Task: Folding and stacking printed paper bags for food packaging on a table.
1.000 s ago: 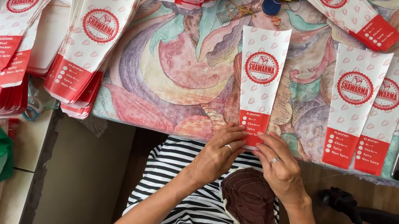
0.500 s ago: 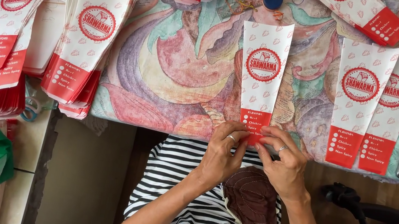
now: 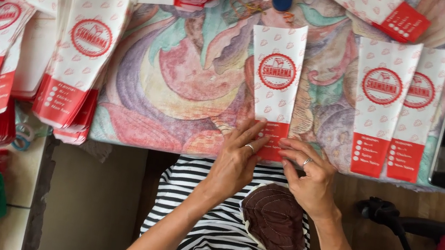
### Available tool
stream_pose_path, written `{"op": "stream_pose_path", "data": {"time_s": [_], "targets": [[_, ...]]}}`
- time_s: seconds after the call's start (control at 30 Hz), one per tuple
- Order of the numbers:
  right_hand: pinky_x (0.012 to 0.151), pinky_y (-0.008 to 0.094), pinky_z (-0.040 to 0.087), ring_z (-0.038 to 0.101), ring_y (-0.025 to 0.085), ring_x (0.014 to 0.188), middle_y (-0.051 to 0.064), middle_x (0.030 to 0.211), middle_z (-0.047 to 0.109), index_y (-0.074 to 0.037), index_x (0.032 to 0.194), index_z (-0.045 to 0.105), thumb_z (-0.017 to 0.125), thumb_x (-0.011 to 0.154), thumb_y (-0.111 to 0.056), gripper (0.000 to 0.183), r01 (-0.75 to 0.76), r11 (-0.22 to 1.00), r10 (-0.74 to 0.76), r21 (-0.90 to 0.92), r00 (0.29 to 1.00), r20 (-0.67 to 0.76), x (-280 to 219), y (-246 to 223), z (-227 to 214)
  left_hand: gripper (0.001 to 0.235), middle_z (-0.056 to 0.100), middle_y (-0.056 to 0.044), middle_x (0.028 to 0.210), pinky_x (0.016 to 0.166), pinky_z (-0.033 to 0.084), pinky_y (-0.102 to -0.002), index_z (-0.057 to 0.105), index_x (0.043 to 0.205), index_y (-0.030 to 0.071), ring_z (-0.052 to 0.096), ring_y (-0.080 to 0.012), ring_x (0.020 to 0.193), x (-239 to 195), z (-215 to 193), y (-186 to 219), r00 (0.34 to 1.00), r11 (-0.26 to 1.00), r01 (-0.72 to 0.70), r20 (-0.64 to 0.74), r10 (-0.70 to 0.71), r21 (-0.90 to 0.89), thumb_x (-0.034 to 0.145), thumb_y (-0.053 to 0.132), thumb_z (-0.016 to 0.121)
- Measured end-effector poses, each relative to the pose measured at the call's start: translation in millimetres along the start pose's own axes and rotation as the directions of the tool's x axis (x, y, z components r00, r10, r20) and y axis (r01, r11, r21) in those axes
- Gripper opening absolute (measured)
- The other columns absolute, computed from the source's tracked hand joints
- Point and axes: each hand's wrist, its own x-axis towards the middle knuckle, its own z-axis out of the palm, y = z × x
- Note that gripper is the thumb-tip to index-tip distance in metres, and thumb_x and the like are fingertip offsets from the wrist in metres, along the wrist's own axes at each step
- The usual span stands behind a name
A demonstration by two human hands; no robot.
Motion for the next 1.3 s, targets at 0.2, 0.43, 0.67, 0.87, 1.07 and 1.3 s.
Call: {"op": "stream_pose_path", "data": {"time_s": [0.2, 0.43, 0.67, 0.87, 1.07, 1.3], "targets": [[0.099, 0.049, 0.054, 0.067, 0.040, 0.119, 0.017, 0.123, 0.072, -0.002, 0.108, 0.076, 0.074, 0.086, 0.005, 0.023, -0.047, 0.999, 0.040, -0.018, 0.962, -0.270, -26.2, 9.2, -29.8, 0.041, 0.062, -0.016, 0.144, 0.120, 0.021, -0.059, 0.074, 0.120, 0.002, 0.042, -0.0440, 0.145, 12.8, 28.8, -15.2, 0.986, 0.990, -0.090, 0.147, 0.073, 0.113, 0.080, 0.007, 0.077], [0.111, 0.053, 0.046, 0.059, 0.044, 0.130, 0.019, 0.135, 0.066, 0.001, 0.115, 0.075, 0.077, 0.091, 0.005, 0.024, -0.095, 0.924, -0.066, -0.370, 0.914, -0.400, -56.9, 51.9, -69.5, 0.043, 0.060, -0.016, 0.146, 0.122, 0.017, -0.064, 0.073, 0.123, 0.005, 0.040, -0.0432, 0.148, 41.1, 94.9, -1.1, 0.965, 0.982, -0.168, 0.217, 0.147, 0.083, 0.081, 0.015, 0.076], [0.126, 0.055, 0.021, 0.041, 0.042, 0.150, 0.013, 0.136, 0.069, -0.004, 0.120, 0.075, 0.078, 0.093, -0.009, 0.027, -0.152, 0.874, -0.010, -0.462, 0.944, -0.329, -65.4, 66.2, -72.7, 0.045, 0.061, -0.020, 0.138, 0.121, 0.024, -0.065, 0.072, 0.121, 0.005, 0.042, -0.0481, 0.144, 49.0, 114.0, 19.2, 0.973, 0.983, -0.153, 0.191, 0.132, 0.100, 0.076, 0.012, 0.069], [0.127, 0.054, 0.020, 0.042, 0.041, 0.150, 0.014, 0.134, 0.070, -0.004, 0.120, 0.075, 0.078, 0.092, -0.008, 0.028, -0.148, 0.888, -0.009, -0.436, 0.941, -0.337, -66.1, 70.4, -70.5, 0.051, 0.061, -0.023, 0.134, 0.120, 0.027, -0.065, 0.070, 0.123, 0.004, 0.042, -0.0503, 0.143, 51.3, 111.1, 26.1, 0.975, 0.987, -0.138, 0.187, 0.120, 0.082, 0.072, 0.008, 0.064], [0.124, 0.055, 0.027, 0.045, 0.044, 0.146, 0.017, 0.135, 0.068, -0.002, 0.118, 0.075, 0.078, 0.091, -0.006, 0.028, -0.136, 0.899, -0.019, -0.417, 0.938, -0.347, -68.1, 77.5, -67.5, 0.059, 0.058, -0.026, 0.134, 0.119, 0.029, -0.066, 0.066, 0.127, 0.002, 0.041, -0.0534, 0.142, 51.5, 111.6, 25.1, 0.975, 0.993, -0.120, 0.190, 0.116, 0.006, 0.069, 0.007, 0.063], [0.121, 0.056, 0.034, 0.053, 0.047, 0.138, 0.020, 0.136, 0.068, 0.001, 0.121, 0.074, 0.080, 0.091, -0.008, 0.031, -0.077, 0.915, -0.078, -0.395, 0.928, -0.364, -64.3, 70.1, -72.0, 0.082, 0.049, -0.026, 0.140, 0.122, 0.033, -0.062, 0.055, 0.139, 0.005, 0.042, -0.0545, 0.141, 42.8, 106.3, 16.8, 0.984, 0.970, -0.170, 0.019, 0.176, -0.176, 0.059, 0.011, 0.071]]}}
